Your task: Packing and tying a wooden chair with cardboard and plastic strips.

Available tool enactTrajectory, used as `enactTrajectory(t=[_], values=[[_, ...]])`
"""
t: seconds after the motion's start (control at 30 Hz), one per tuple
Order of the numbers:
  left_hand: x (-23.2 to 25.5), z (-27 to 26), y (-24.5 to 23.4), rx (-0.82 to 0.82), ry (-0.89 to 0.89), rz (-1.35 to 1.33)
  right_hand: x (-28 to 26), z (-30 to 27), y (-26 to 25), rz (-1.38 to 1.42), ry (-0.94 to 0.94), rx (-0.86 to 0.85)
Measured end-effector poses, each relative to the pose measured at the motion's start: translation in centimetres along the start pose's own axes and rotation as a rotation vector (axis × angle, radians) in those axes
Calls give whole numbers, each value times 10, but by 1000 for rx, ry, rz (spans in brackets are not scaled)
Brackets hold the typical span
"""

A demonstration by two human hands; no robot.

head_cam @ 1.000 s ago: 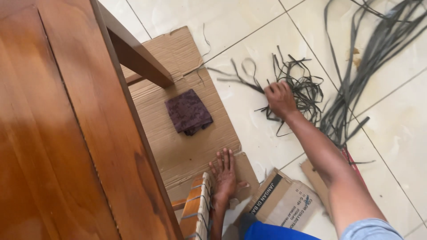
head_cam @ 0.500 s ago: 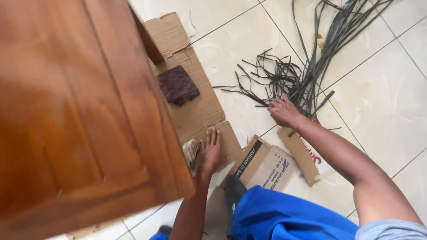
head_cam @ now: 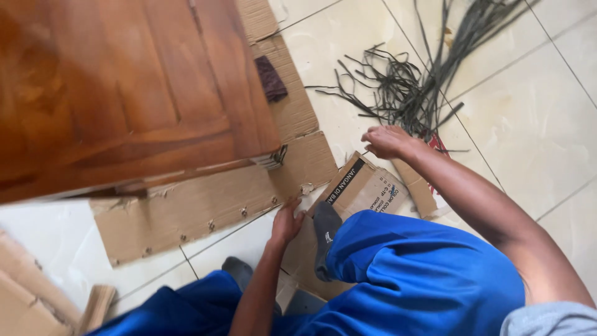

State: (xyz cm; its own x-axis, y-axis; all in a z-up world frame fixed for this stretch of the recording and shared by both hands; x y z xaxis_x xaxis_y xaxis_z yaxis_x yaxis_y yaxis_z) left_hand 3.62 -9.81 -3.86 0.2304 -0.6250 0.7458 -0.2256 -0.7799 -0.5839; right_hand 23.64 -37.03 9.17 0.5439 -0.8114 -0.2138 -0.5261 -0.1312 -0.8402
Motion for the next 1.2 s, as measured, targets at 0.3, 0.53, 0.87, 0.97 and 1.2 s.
enactTrajectory(t=[0.3,0.53,0.87,0.97,1.2], values=[[-1,-18,-76,240,-222,-190,-88,-16,-39,-202,-307,-107],[-53,-59,-109,475,-380,-288,-198,-13,-105,-334,-375,-126],[-112,-128,-157,861,-540,-357,-426,-32,-95,-474,-972,-159],[-123,-150,-172,966,-582,-408,-476,-41,-88,-473,-1134,-202],[-137,-228,-192,1158,-711,-529,-549,-44,-56,-629,-1266,-313]])
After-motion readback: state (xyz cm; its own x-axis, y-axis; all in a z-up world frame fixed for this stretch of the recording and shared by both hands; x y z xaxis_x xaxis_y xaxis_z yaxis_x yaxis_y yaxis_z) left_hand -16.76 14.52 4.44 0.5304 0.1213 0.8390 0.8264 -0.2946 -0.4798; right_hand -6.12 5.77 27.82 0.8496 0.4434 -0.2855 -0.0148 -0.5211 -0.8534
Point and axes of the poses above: each hand's wrist, its own z-axis towards the middle knuckle, its own y-axis out of the palm, x = y × z, the point moved 9 cm from there along z, towards the middle knuckle, and after that the axes turned 9 degrees about -y, right-handed, at the moved point
